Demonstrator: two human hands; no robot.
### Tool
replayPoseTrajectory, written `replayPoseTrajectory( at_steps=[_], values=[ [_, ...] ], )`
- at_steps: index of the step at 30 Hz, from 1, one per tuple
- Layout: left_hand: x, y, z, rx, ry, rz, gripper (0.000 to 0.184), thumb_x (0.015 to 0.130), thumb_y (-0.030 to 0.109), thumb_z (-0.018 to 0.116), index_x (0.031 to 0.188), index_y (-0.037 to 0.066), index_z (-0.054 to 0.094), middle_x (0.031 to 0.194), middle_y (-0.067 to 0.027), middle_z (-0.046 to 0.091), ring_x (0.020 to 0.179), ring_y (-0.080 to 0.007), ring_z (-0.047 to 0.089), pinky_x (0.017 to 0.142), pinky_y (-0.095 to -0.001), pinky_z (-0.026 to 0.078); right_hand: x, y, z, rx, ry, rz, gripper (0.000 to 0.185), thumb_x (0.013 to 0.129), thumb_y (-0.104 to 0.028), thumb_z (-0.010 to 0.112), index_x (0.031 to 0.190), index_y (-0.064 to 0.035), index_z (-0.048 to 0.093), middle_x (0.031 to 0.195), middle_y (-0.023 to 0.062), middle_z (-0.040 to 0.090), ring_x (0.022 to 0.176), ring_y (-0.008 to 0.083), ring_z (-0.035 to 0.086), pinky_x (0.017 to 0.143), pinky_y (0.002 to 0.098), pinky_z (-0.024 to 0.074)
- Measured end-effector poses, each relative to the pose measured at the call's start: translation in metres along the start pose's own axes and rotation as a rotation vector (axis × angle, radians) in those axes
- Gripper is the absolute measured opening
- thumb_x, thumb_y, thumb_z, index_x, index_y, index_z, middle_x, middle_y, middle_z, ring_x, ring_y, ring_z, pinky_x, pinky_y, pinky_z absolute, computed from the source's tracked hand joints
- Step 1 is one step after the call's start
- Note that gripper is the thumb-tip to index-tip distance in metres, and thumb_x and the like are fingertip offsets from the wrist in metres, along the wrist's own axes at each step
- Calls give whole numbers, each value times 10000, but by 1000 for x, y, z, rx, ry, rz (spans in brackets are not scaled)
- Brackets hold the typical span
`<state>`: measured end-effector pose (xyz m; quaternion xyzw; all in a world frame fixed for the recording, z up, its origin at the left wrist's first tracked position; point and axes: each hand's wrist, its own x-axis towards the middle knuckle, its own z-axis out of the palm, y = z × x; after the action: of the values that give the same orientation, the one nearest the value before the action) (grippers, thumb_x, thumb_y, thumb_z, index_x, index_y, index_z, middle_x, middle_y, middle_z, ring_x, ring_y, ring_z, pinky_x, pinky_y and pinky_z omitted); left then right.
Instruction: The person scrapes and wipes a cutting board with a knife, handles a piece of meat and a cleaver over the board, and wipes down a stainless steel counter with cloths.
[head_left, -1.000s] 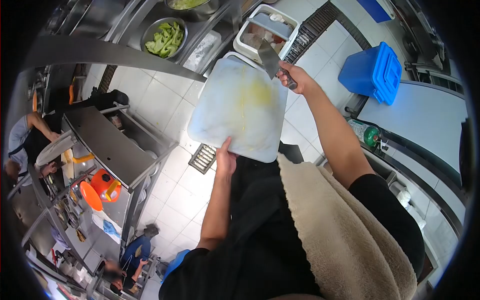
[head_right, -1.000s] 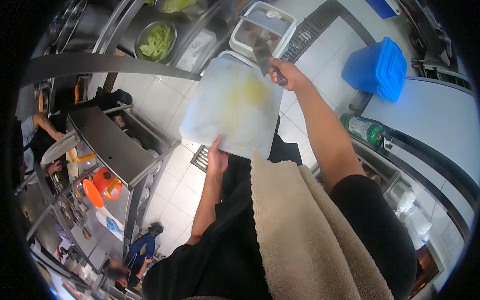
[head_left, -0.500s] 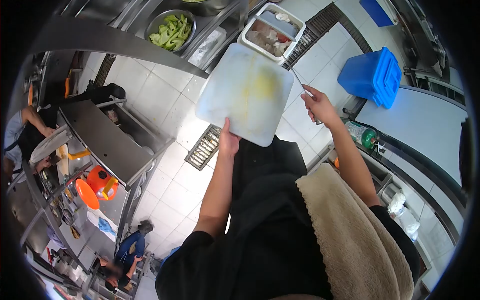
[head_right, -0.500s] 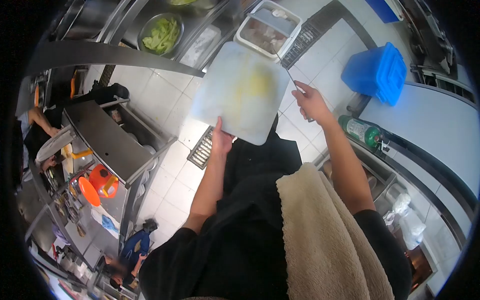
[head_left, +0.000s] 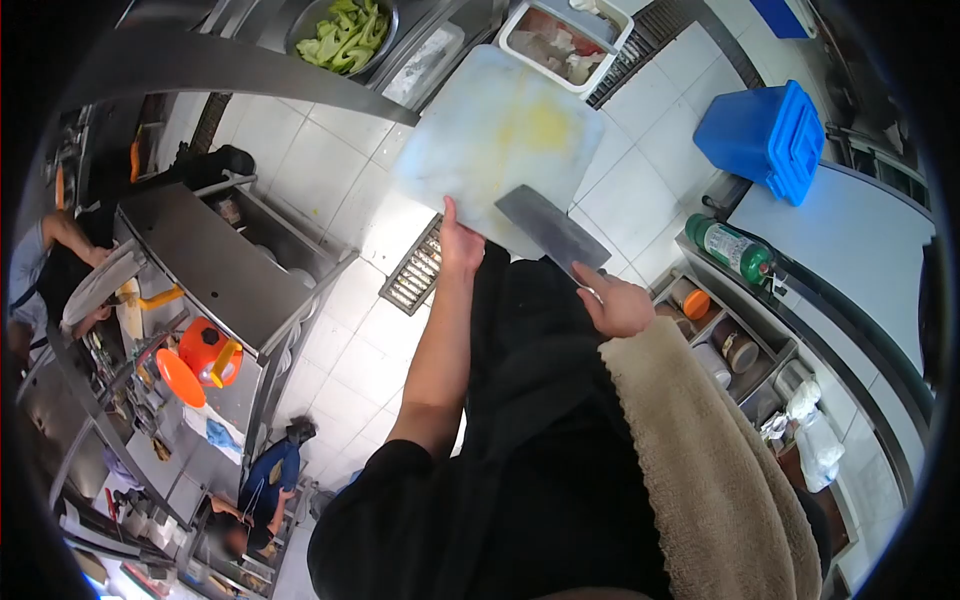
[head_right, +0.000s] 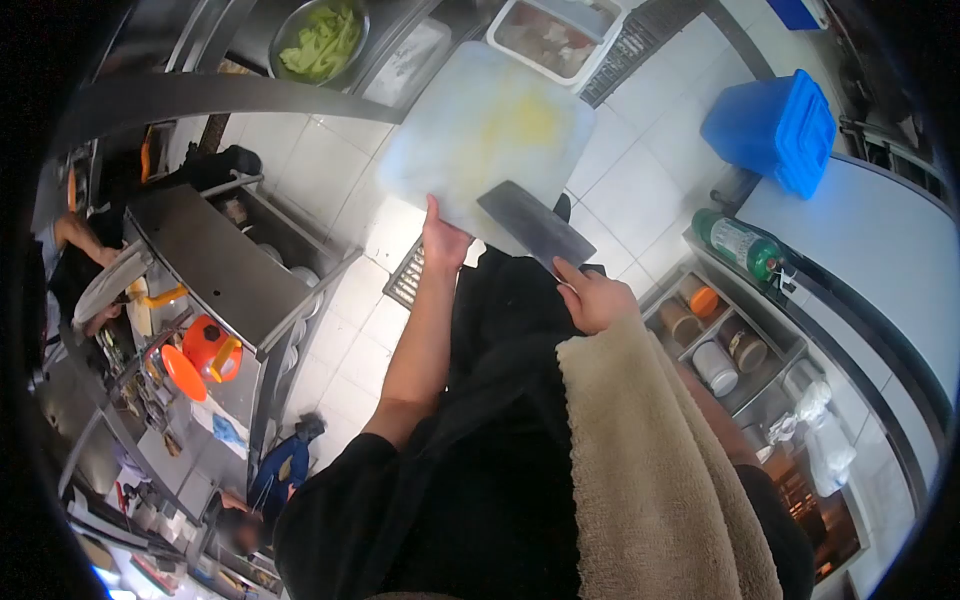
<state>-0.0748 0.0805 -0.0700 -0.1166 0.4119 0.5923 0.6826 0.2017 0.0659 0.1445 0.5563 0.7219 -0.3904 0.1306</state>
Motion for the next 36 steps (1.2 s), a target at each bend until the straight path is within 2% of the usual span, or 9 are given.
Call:
replayPoseTrajectory(
  at_steps=[6, 8, 12, 16, 23, 27, 32, 35, 36],
  values=[
    [-13, 9, -13, 30, -32, 14, 714, 1071, 550, 443, 1579, 62, 327, 1601, -110, 425, 1471, -306, 402, 1212, -497, 317, 64, -3, -10, -34, 312, -55, 415, 1031, -313, 553, 1436, -224, 522, 884, 177, 689, 752, 417, 684, 686, 513, 553],
    [-7, 11, -25, 31, -54, 19, 697, 1086, 543, 391, 1595, 76, 296, 1620, -123, 392, 1491, -326, 367, 1231, -537, 272, 103, 10, -9, -64, 354, -22, 431, 1025, -315, 562, 1444, -224, 512, 879, 177, 690, 761, 413, 689, 684, 512, 555],
    [-7, 21, -26, 81, -39, 21, 732, 1076, 576, 386, 1601, 77, 283, 1630, -124, 377, 1505, -333, 347, 1228, -540, 283, 161, 32, -14, -139, 433, -54, 447, 1024, -319, 563, 1458, -241, 493, 910, 174, 693, 767, 406, 696, 688, 509, 562],
    [3, 22, -43, 78, 22, 0, 729, 1080, 574, 372, 1607, 80, 275, 1633, -120, 376, 1508, -326, 344, 1228, -529, 290, 195, 27, -38, -295, 295, -121, 440, 1039, -329, 532, 1471, -272, 472, 995, 159, 693, 796, 384, 706, 703, 496, 579],
    [11, 16, -53, 53, -26, 2, 728, 1086, 569, 353, 1610, 71, 264, 1640, -126, 365, 1507, -338, 346, 1227, -538, 293, 300, 58, -86, -458, 282, -295, 444, 1048, -363, 509, 1482, -279, 464, 1048, 149, 707, 871, 371, 720, 740, 490, 584],
    [14, 12, -54, 63, 22, 49, 729, 1090, 565, 342, 1617, 71, 248, 1644, -134, 355, 1507, -343, 346, 1223, -545, 298, 370, 51, -116, -577, 292, -464, 447, 1059, -381, 490, 1496, -293, 464, 1197, 166, 687, 915, 376, 727, 804, 501, 586],
    [5, 12, -31, 123, 67, 89, 742, 1089, 566, 345, 1615, 53, 242, 1645, -134, 353, 1507, -334, 347, 1233, -516, 289, 449, 55, -121, -640, 168, -523, 492, 1086, -382, 442, 1570, -328, 368, 1282, 153, 646, 1046, 361, 700, 872, 475, 579],
    [2, 11, -24, 138, 124, 111, 735, 1091, 557, 351, 1608, 43, 256, 1641, -130, 362, 1503, -323, 351, 1235, -496, 283, 482, 52, -116, -582, 140, -617, 504, 1088, -384, 436, 1581, -336, 348, 1322, 127, 637, 1047, 355, 702, 879, 472, 577],
    [2, 12, -21, 132, 126, 110, 733, 1092, 555, 355, 1607, 43, 260, 1639, -128, 365, 1502, -321, 353, 1235, -493, 282, 479, 42, -120, -574, 83, -582, 510, 1089, -388, 434, 1588, -340, 338, 1398, 110, 601, 1151, 337, 668, 947, 475, 549]
  ],
)
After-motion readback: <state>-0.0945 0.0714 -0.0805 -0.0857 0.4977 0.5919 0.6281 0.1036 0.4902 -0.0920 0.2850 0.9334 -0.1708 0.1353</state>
